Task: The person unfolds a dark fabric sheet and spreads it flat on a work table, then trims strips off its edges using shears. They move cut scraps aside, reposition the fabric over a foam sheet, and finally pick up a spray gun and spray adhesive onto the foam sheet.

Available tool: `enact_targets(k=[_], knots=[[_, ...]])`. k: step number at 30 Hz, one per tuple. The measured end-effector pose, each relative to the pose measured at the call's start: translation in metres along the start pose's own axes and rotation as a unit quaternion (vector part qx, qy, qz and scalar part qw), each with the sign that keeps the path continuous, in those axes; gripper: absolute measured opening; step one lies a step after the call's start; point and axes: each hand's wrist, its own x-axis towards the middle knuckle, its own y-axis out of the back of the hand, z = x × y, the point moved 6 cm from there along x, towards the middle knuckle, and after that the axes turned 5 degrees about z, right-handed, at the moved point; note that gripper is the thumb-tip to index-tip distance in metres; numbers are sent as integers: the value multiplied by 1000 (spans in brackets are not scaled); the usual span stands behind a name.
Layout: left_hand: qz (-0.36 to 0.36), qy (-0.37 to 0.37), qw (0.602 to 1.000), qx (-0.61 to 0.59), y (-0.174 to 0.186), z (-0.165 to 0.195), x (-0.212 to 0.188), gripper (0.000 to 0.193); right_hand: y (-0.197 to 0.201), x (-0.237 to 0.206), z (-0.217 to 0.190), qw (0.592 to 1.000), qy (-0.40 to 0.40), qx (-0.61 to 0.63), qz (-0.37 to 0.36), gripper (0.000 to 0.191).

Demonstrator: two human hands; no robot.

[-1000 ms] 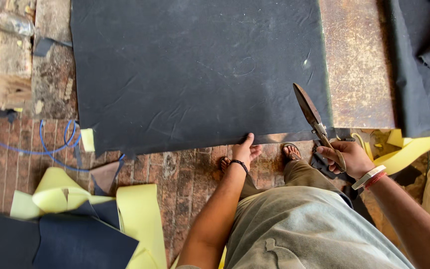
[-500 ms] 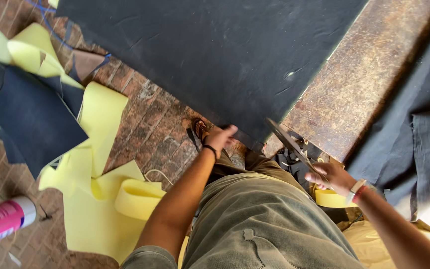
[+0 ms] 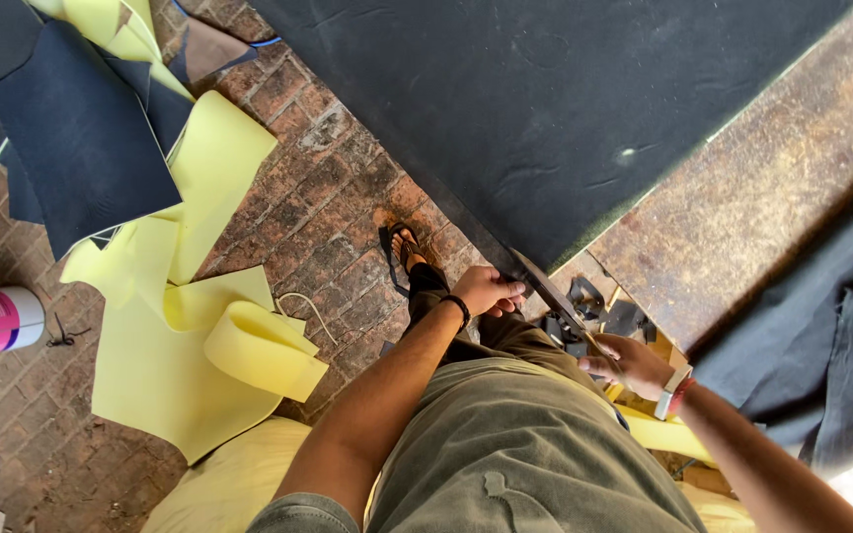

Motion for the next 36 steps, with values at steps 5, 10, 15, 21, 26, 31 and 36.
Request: enact_targets(k=[5,10,15,21,26,31,36], knots=[[1,-26,999,30,8,6,-7,28,10,5,-27,996,-60,-61,15,47],[-10,-25,992,124,20,15,-11,28,4,32,-76,997,-76,20,25,41],[-11,-18,975,222,34,21,-17,29,-6,85,-157,999,-9,31,15,39],[-83,-62,932,347,45,18,-13,36,-15,146,-268,999,45,23,16,45],[-113,-65,881,455,76,20,-17,52,-25,180,-324,999,39,-2,17,43],[54,-83,983,155,180,76,-18,126,-25,190,-327,999,29,-9,26,40],[134,-69,988,-31,284,138,18,104,-23,195,-311,999,-3,-25,33,42]])
